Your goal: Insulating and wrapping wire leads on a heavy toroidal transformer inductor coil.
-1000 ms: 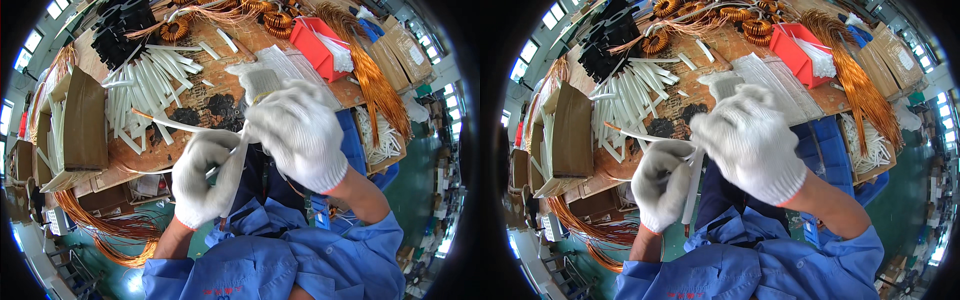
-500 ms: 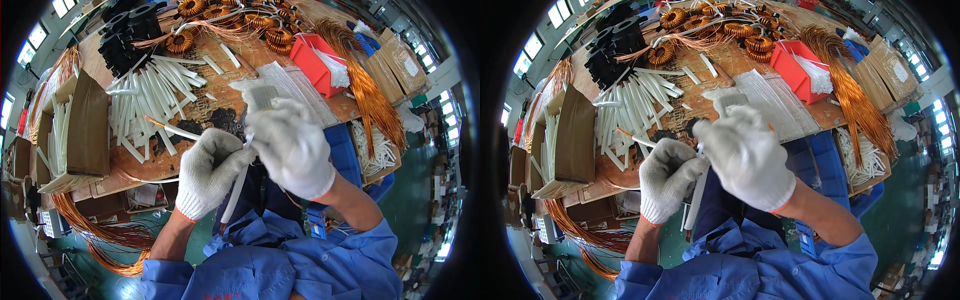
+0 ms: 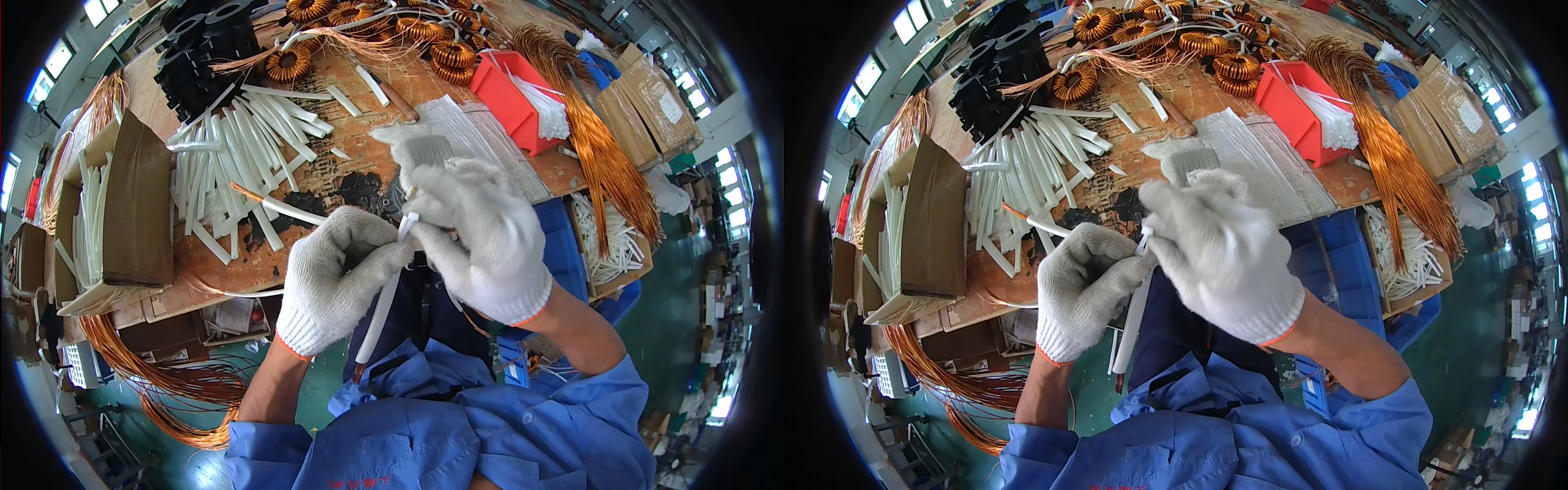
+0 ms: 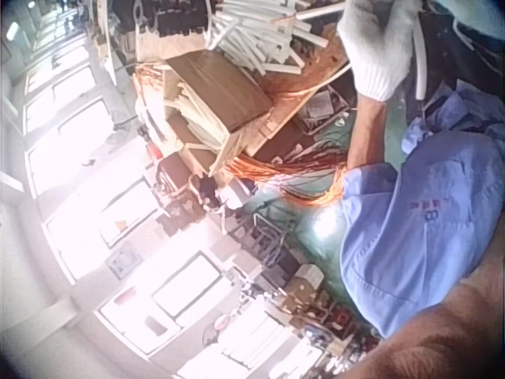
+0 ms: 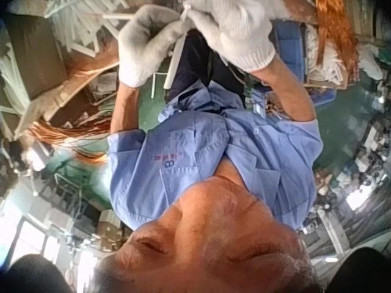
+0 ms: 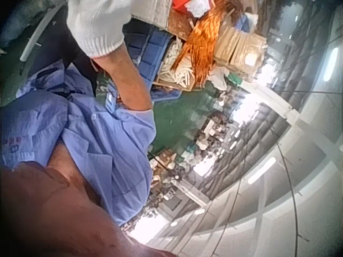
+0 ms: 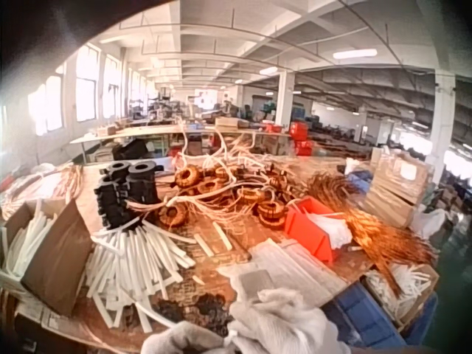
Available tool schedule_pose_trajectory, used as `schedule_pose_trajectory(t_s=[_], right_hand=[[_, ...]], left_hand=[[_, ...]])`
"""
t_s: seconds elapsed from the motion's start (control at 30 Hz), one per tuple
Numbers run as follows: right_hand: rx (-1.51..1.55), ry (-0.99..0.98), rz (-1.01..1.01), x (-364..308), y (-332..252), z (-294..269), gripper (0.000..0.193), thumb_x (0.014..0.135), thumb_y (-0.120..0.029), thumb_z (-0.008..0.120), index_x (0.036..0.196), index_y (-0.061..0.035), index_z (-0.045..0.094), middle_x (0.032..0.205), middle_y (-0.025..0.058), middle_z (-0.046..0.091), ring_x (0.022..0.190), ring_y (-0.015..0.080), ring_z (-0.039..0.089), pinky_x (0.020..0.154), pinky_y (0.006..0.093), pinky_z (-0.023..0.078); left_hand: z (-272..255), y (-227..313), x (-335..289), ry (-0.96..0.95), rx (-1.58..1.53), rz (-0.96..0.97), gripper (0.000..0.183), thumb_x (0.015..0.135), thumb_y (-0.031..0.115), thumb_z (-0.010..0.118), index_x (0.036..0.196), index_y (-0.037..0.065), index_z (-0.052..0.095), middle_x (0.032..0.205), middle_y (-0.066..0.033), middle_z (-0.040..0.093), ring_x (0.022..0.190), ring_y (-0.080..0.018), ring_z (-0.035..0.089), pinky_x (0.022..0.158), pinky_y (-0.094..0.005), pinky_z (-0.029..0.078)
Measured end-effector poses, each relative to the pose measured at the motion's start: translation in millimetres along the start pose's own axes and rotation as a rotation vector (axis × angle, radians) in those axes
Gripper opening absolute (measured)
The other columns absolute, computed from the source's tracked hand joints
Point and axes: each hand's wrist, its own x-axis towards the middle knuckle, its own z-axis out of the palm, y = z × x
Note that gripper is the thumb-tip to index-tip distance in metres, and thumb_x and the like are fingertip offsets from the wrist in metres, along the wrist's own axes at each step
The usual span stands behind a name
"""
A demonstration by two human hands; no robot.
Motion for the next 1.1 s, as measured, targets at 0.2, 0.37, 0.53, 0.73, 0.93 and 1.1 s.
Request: schedule_pose_trajectory(t_s=[0.2,0.37,0.53,0.73,0.93,1.1], right_hand=[[-0.155,-0.006,-0.311,-15.2,13.6,7.6,0.04,0.082,-0.003,0.084,0.121,0.0005,0.077,0.105,0.0108,0.078,0.1,0.0304,0.073,0.105,0.0524,0.055],[-0.288,0.066,-0.294,0.2,11.4,-13.5,0.026,0.083,-0.004,0.083,0.108,-0.0016,0.076,0.096,0.011,0.073,0.094,0.0305,0.07,0.1,0.0515,0.055],[-0.144,0.185,0.306,8.5,10.4,-29.2,0.005,0.101,-0.005,0.07,0.1,-0.0011,0.073,0.083,0.0062,0.07,0.074,0.0173,0.066,0.072,0.0374,0.056],[1.049,-0.317,1.002,-54.6,-42.4,-3.5,0.035,0.114,-0.026,0.058,0.122,0.0073,0.064,0.092,0.0147,0.078,0.056,0.0113,0.062,0.052,0.0264,0.052],[1.278,-0.265,1.434,-45.8,-68.7,10.0,0.026,0.116,-0.022,0.058,0.115,0.0028,0.064,0.078,0.0068,0.067,0.046,0.0061,0.047,0.04,0.0243,0.036],[1.124,-0.38,1.369,-60.6,-55.5,-9.2,0.026,0.114,-0.011,0.057,0.131,0.008,0.063,0.081,0.0083,0.068,0.063,0.0089,0.061,0.054,0.0253,0.048]], left_hand=[[5.5,0.0,3.1,-0.01,-0.224,0.027,0.02,0.099,0.009,0.085,0.112,0.0,0.072,0.103,-0.0049,0.078,0.09,-0.0069,0.071,0.079,-0.0244,0.056],[7.3,-19.9,16.3,0.071,0.15,0.335,0.009,0.093,0.004,0.083,0.102,0.003,0.079,0.092,-0.001,0.07,0.071,-0.0073,0.059,0.067,-0.0234,0.048],[12.6,-32.5,13.0,0.203,0.081,0.33,0.01,0.094,0.001,0.079,0.103,-0.001,0.078,0.1,-0.0074,0.072,0.081,-0.0133,0.066,0.076,-0.0291,0.054],[1.2,-54.4,15.9,0.207,0.081,-0.025,0.05,0.109,0.044,0.07,0.11,-0.006,0.073,0.091,-0.0055,0.072,0.087,-0.0121,0.063,0.08,-0.0298,0.053],[11.1,-84.6,72.8,0.124,-0.079,0.018,0.047,0.11,0.043,0.059,0.098,-0.002,0.069,0.084,-0.0036,0.064,0.079,-0.0115,0.057,0.07,-0.0292,0.046],[10.4,-83.5,128.2,0.02,0.17,0.344,0.028,0.099,0.024,0.065,0.092,0.0,0.076,0.07,-0.0095,0.069,0.064,-0.0214,0.07,0.063,-0.0381,0.055]])
